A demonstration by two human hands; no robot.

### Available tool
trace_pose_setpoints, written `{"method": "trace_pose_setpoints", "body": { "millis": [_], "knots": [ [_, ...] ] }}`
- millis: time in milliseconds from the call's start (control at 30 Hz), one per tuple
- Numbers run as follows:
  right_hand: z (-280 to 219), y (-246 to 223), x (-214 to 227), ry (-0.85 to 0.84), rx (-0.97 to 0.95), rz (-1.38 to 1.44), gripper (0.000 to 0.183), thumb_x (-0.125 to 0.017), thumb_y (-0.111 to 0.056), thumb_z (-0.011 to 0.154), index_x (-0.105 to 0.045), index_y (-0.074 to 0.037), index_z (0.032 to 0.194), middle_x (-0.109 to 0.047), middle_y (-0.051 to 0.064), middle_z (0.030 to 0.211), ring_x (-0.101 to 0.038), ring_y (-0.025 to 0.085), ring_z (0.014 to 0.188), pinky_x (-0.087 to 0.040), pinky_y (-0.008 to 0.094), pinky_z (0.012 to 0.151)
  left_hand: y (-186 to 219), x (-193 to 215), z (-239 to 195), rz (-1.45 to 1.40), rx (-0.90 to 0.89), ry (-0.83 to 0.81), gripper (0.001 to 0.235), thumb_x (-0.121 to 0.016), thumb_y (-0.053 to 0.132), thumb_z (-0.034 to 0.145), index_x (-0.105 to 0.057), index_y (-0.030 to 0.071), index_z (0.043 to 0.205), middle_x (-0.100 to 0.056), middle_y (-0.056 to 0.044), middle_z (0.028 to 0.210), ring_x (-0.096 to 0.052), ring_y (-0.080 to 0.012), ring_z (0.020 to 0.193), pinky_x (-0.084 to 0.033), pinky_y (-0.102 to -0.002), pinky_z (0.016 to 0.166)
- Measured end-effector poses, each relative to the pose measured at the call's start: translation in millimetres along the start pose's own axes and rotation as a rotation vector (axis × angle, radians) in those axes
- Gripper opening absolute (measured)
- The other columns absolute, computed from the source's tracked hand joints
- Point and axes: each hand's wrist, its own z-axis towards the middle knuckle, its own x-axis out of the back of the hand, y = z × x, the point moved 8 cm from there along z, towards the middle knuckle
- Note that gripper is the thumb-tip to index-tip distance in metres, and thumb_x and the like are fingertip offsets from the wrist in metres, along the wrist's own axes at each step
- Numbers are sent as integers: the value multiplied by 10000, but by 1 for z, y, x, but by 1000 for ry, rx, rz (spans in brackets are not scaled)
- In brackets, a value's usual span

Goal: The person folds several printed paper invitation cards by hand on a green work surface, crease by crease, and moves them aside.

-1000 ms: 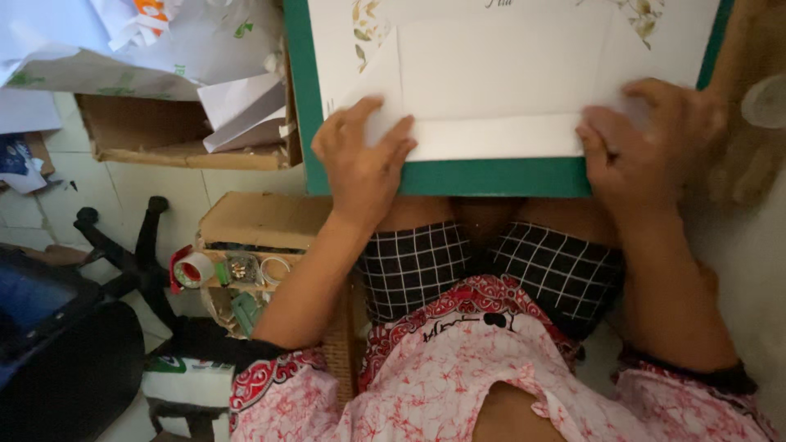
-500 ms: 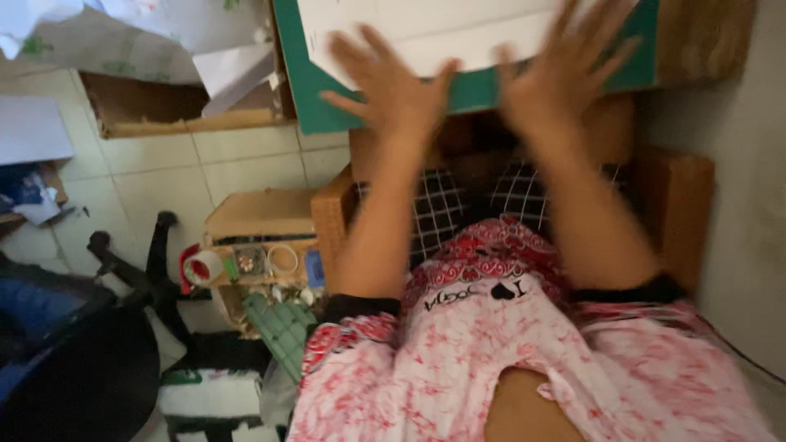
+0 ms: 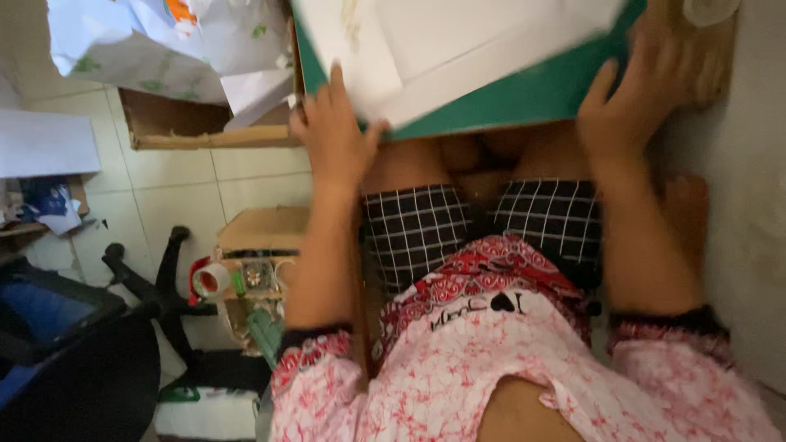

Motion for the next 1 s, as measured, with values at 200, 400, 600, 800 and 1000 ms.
{"method": "trace_pose_setpoints", "body": {
  "millis": [200,400,600,800,1000],
  "knots": [
    [-8,-124,-23,-489,69,350,321,-711,-280,989,-756,2,1137,-660,169,956,-653,340,822,-536,465,715,130,-52,-55,-408,-69,-58,486,-818,429,826,-681,10,1028,-714,-184,878,-684,-387,834,-496,-485,811],
    [19,-78,2,-313,418,-11,157,-755,-103,1023,-788,-143,1171,-701,92,1062,-691,238,885,-555,361,740,75,14,-34,-465,7,401,756,-852,267,768,-529,-38,1380,-602,-242,1357,-573,-407,1217,-390,-497,1085],
    [24,-21,10,-345,470,93,177,-825,-82,956,-827,-150,1119,-691,77,1041,-665,238,916,-523,336,748,10,30,14,-199,-328,63,524,-838,146,805,-678,131,1304,-694,-53,1333,-580,-269,1371,-319,-530,1205],
    [24,13,-32,-516,394,144,162,-885,-235,964,-785,-115,920,-663,32,890,-549,210,828,-393,392,923,16,26,3,-362,-451,99,114,-868,199,909,-770,151,939,-725,-35,1100,-580,-281,1177,-372,-444,1068],
    [9,32,-56,-487,242,107,227,-805,-281,933,-666,-113,870,-637,-25,842,-523,187,868,-359,366,968,14,8,18,-322,-106,128,418,-922,335,822,-596,102,704,-615,-2,732,-500,-268,857,-307,-431,854]
  ]
}}
